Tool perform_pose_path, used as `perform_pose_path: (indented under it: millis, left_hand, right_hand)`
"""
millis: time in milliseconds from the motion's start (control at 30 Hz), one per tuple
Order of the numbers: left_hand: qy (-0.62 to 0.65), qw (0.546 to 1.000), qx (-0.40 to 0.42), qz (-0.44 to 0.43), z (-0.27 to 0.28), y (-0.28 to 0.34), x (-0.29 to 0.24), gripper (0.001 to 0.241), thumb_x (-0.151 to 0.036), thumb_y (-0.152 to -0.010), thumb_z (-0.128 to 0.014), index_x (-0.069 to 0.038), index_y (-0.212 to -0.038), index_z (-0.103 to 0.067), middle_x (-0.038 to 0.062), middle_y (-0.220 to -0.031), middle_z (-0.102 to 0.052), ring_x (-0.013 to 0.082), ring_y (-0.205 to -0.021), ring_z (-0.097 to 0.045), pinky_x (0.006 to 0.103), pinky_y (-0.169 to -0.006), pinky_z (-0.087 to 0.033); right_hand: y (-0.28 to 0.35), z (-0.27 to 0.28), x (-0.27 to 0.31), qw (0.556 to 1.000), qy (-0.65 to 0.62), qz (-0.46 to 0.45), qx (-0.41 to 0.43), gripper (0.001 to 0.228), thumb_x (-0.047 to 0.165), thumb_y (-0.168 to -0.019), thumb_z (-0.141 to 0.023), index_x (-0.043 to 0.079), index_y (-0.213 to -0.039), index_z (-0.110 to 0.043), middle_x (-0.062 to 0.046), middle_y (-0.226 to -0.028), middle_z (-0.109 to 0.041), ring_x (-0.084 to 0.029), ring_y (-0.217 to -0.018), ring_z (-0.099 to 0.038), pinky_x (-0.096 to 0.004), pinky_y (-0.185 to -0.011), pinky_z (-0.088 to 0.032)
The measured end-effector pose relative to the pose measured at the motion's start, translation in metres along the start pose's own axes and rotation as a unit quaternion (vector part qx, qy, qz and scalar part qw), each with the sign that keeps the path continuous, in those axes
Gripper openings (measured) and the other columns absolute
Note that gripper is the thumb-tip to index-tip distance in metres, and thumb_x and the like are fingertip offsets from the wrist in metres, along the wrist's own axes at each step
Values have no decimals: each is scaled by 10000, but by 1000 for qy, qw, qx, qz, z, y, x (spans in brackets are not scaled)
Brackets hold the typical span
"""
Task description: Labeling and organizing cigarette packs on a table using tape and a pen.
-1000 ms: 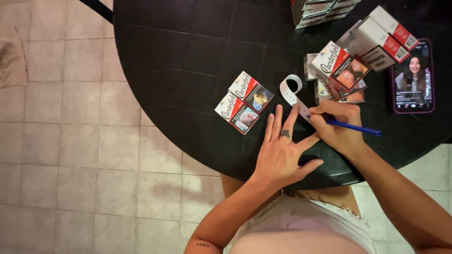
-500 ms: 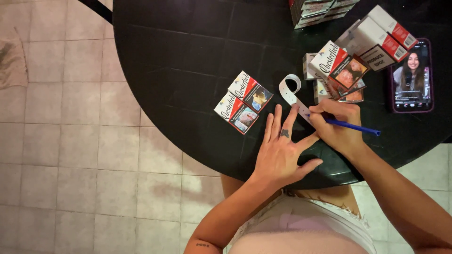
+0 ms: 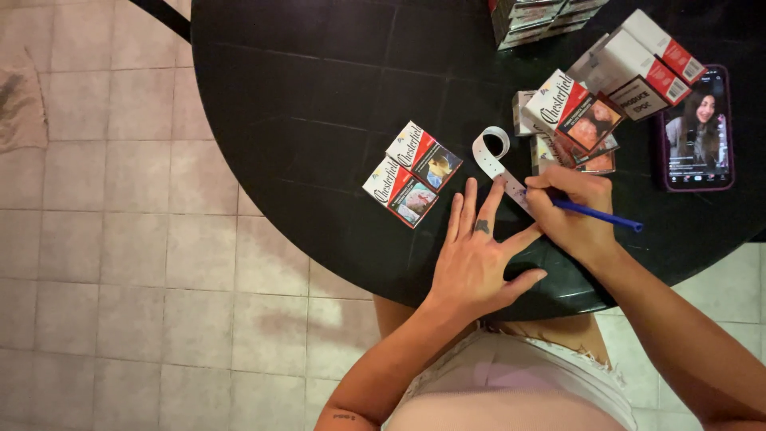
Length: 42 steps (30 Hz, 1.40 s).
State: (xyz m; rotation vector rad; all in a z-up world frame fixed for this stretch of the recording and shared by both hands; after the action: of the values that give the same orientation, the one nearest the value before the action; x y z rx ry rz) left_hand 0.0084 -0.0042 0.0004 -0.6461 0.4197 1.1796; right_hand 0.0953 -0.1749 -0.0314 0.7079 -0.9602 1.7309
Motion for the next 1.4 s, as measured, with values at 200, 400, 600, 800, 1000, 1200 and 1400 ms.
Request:
perform_pose_path:
  millis: [200,400,600,800,1000,1200,1400]
  left_hand:
    - [4,1000,1,0,4,-2,-1,538,-486,-801,-757,-287,-1298,-697,242,-1674,-288,556,-1588,-153,615,-1310,-94]
    - [-2,999,44,4,15,-5,-3,536,-508,-881,-670,-332,-1386,-635,286,-1643,-264,542,-1574,-188,603,-1317,-138]
    - [53,998,-35,-22,9,-1,1,542,-360,-885,-760,-239,-1394,-617,177,-1466,-456,531,-1538,-360,709,-1283,-280]
    - [11,993,-107,-58,31,-22,-4,264,31,-914,-649,-74,-1153,-691,109,-1313,-586,345,-1195,-595,468,-978,-468]
    - [-260,953,-3,-158,35,-76,12,509,105,-727,-527,-177,-1146,-587,-23,-1066,-622,319,-1395,-433,571,-1089,-342]
    - [-337,921,-6,-198,28,-102,44,254,-373,-784,-754,-187,-914,-638,11,-983,-663,307,-1138,-544,515,-995,-375]
    - [-318,936,3,-150,22,-97,82,207,-385,-951,-664,-180,-925,-681,71,-1001,-605,317,-1224,-460,601,-1076,-245]
  right_hand:
    - [-4,0,7,1000,7,15,-2,144,-90,-840,-715,7,-913,-791,-206,-654,-623,-304,-572,-619,-346,-618,-483]
    - [6,17,18,998,13,35,-52,94,-76,-973,-684,-19,-992,-756,-128,-939,-725,-202,-870,-640,-325,-854,-481]
    - [30,54,54,990,36,-136,-3,96,87,-1069,-684,53,-1074,-773,-64,-933,-744,-120,-729,-663,-226,-724,-494]
    - [64,80,45,986,107,-127,3,106,74,-1035,-697,55,-1119,-759,-94,-1059,-729,-166,-939,-653,-279,-891,-466]
    - [59,84,37,981,70,-169,62,436,203,-791,-863,110,-1188,-709,-63,-1039,-736,-148,-929,-686,-283,-898,-523]
    - [60,82,17,980,134,-94,115,348,289,-796,-846,180,-1099,-716,43,-885,-785,-203,-853,-683,-378,-875,-457]
    - [75,78,21,976,139,-147,78,256,216,-828,-816,264,-1059,-717,63,-798,-763,-163,-837,-726,-316,-816,-573]
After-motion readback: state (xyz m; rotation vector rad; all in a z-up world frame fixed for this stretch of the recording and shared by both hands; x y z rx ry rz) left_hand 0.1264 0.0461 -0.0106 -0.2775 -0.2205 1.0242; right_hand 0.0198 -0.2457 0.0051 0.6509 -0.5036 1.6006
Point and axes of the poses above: each hand's wrist, its own y-axis away from the middle knuckle, its own z-axis out of the back of the hand, x = y × z, the point moved 1 cm from there along -y, towards the middle knuckle
